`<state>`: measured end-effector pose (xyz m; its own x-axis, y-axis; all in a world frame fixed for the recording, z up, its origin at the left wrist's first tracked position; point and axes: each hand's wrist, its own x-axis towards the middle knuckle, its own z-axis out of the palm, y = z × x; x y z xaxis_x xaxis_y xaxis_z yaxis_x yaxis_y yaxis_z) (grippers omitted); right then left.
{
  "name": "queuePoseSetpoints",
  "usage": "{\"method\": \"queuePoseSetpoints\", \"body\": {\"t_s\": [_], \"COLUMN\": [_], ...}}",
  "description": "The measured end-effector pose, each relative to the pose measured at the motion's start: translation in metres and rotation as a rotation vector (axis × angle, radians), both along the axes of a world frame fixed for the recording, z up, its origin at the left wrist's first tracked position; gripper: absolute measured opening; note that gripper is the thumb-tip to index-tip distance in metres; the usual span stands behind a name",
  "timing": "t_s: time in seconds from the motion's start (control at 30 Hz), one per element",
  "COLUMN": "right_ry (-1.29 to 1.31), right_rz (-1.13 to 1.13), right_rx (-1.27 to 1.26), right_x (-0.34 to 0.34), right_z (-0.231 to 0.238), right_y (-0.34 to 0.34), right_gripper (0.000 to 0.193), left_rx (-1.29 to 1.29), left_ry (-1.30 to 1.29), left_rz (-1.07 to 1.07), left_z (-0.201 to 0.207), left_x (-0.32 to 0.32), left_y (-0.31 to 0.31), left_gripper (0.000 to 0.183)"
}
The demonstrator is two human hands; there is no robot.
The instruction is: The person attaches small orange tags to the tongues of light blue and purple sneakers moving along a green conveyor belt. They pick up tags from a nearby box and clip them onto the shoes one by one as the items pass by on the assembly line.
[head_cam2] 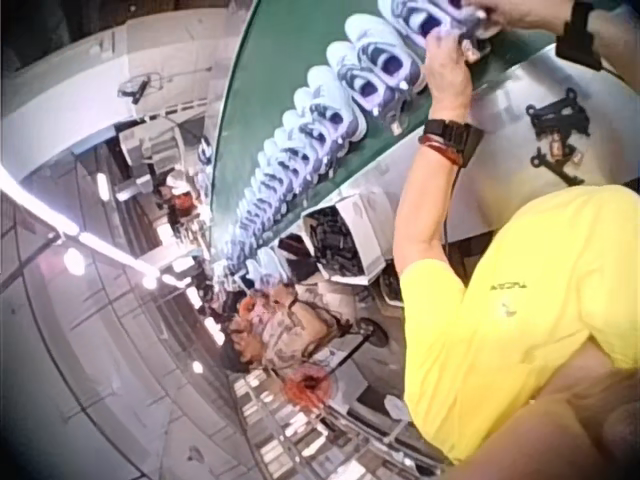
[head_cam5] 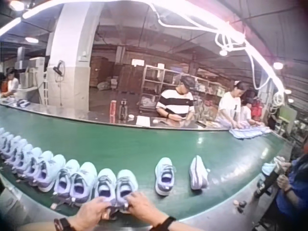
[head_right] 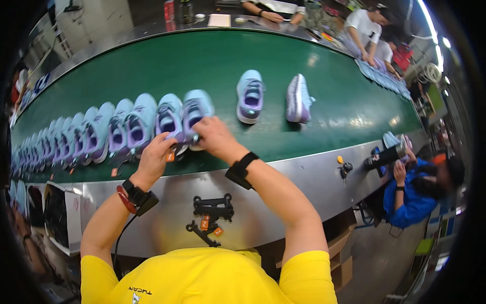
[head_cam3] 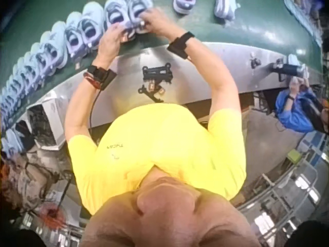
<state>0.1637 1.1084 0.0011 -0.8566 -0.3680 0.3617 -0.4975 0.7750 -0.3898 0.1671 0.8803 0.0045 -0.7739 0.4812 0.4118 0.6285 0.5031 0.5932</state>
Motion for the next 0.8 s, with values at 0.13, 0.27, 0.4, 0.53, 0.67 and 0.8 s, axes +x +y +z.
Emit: {"method": "queuePoseSetpoints", "body": {"t_s": [0.13,0.27,0.4,0.53,0.67,0.8], "right_ry": [0.047,0.308,0.128,-0.309,-0.111,0.257], "right_rz": [-0.011,-0.576,-1.226,-1.149,-1.099,-0.760], "right_rx": [-0.049,-0.066,0.023,-0.255,-0.010,0.418], "right_x": [0.004,0.007,0.006,0.010,-0.003,-0.022], "right_z": [-0.010,-0.005,-0.023,-0.032,-0.034,-0.043], "right_y": [0.027,0.115,0.216,0.263,0.239,0.202], "right_gripper": [0.060,0.066,0.084,0.095,0.090,0.054], "left_rx": [-0.339,-0.499,-0.533,-0.628,-0.654,-0.655], "left_ry": [-0.246,-0.352,-0.305,-0.335,-0.336,-0.298], "left_rz": [-0.075,-0.127,-0.141,-0.148,-0.137,-0.143], "left_z": [-0.016,0.000,0.001,-0.009,-0.009,-0.011], "left_x": [0.010,0.008,0.006,-0.005,-0.005,-0.004], "left_y": [0.000,0.006,0.012,0.009,0.008,0.007], "left_gripper": [0.033,0.037,0.033,0.027,0.028,0.027]}}
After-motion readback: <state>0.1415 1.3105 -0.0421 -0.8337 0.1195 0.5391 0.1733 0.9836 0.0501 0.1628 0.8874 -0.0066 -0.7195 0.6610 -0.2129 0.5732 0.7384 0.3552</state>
